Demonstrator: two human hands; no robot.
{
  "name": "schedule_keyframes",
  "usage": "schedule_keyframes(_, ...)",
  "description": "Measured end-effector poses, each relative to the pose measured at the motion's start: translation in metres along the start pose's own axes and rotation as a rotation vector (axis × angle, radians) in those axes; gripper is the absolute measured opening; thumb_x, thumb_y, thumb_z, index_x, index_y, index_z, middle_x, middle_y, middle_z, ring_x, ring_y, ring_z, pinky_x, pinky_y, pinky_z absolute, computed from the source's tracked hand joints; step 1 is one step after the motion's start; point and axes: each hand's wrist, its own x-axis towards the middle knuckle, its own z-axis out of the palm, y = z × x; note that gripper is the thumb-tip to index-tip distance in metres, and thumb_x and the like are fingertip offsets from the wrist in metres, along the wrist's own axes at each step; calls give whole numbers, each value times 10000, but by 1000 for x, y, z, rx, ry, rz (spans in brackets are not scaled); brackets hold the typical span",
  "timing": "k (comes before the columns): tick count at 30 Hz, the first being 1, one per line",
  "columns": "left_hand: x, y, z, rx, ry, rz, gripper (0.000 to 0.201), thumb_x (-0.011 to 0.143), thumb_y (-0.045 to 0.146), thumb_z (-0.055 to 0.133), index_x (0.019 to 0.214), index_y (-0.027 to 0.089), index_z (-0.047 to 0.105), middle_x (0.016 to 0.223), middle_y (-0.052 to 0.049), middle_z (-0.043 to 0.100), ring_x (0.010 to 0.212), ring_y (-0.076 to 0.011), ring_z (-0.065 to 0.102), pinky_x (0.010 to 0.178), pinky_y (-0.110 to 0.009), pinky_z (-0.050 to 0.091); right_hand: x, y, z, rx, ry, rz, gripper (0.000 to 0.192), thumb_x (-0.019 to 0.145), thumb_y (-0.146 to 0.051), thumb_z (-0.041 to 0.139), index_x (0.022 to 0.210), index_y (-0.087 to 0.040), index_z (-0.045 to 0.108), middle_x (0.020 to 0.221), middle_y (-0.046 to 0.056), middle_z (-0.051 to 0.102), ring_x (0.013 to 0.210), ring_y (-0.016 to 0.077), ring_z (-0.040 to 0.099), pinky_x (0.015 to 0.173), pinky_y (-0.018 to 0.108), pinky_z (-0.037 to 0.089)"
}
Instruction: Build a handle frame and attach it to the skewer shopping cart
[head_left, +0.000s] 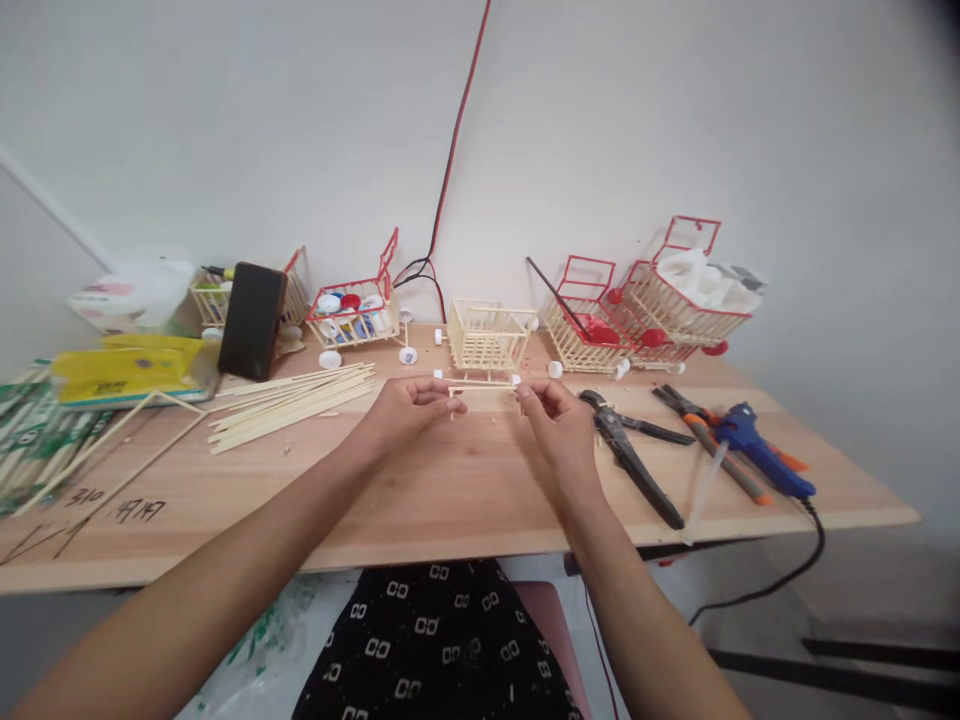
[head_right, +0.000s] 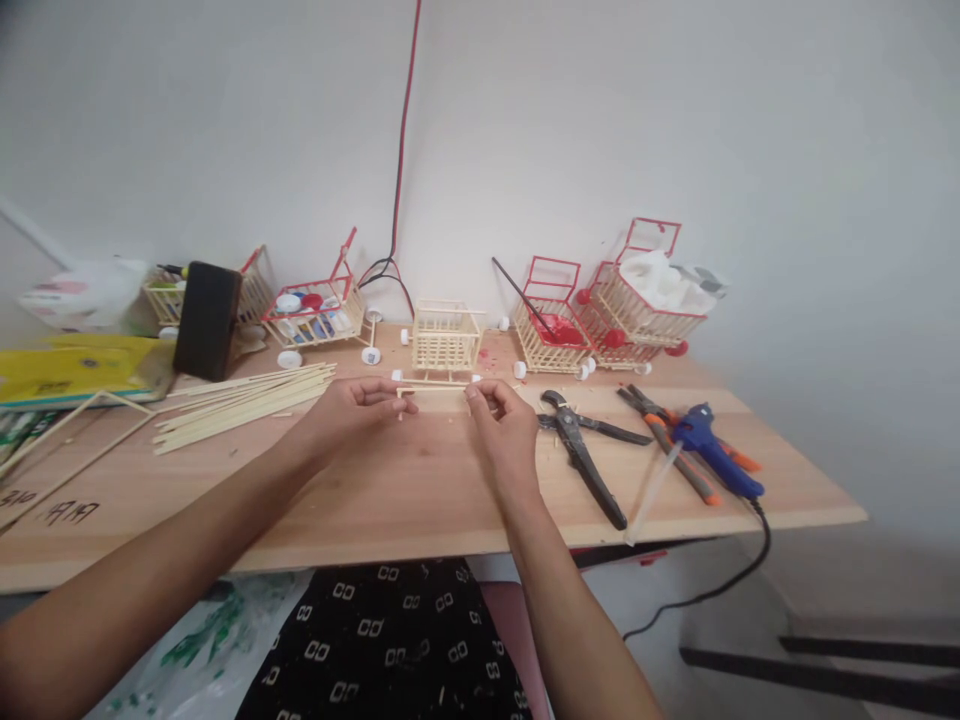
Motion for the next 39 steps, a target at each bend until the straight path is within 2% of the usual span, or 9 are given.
schedule_keyframes(3, 1, -1, 0, 67, 38, 86, 241, 745, 384, 687, 808, 151, 688, 816, -58, 751, 714, -152, 650, 668, -249, 449, -1, -1, 0, -17, -3, -3, 202, 803, -361, 587, 761, -169, 635, 671, -5, 578, 627, 128, 483, 587, 244, 366)
schedule_keyframes(7, 1, 0, 0, 141, 42, 144, 259, 767, 395, 649, 772, 138, 683, 776, -56, 739, 667, -139, 624, 633, -237, 425, -1, 0, 0, -35, -11, -11, 196, 805, -356, 591, 764, -170, 634, 664, -12, 570, 612, 121, 464, 583, 242, 362)
schedule_keyframes(19, -1, 5, -2, 213, 37, 138, 283, 762, 413, 640, 730, 138, 699, 718, -43, 725, 606, -126, 594, 592, -225, 403, -3, 2, 1, -28, -34, -12, 207, 806, -365, 596, 752, -168, 630, 653, -17, 553, 605, 120, 452, 585, 242, 356)
schedule_keyframes(24, 1, 2, -5, 162, 13, 124, 257, 695, 367, 698, 813, 138, 695, 707, -37, 720, 660, -147, 633, 645, -242, 437, -3, 0, 0, -45, -15, -1, 205, 807, -363, 600, 764, -165, 636, 650, -21, 538, 598, 115, 437, 580, 242, 348)
schedule_keyframes(28, 1, 3, -5, 111, 2, 84, 402, 621, 320, 758, 964, 129, 670, 726, -31, 718, 695, -167, 659, 646, -251, 449, -3, 0, 0, -33, -7, 3, 215, 806, -374, 602, 763, -166, 635, 653, -18, 546, 602, 118, 451, 577, 242, 353)
schedule_keyframes(31, 0, 5, -5, 93, 19, 87, 472, 629, 344, 762, 1036, 132, 647, 788, -52, 737, 754, -191, 682, 682, -271, 467, -4, -1, 0, -19, 0, -5, 228, 805, -386, 604, 761, -164, 633, 650, -13, 554, 613, 125, 470, 579, 243, 365)
schedule_keyframes(35, -2, 6, -5, 88, 69, 63, 368, 656, 377, 744, 924, 135, 671, 835, -84, 755, 833, -219, 695, 767, -312, 489, -4, -1, 0, -14, 7, -9, 228, 812, -381, 600, 768, -160, 633, 645, -14, 552, 619, 125, 479, 588, 243, 374)
schedule_keyframes(39, -2, 6, -5, 114, 71, 53, 279, 706, 393, 708, 829, 142, 706, 821, -79, 760, 790, -200, 693, 790, -318, 497, -4, -1, 0, -30, 5, -6, 224, 809, -380, 597, 765, -164, 632, 641, -18, 549, 611, 124, 471, 587, 245, 371)
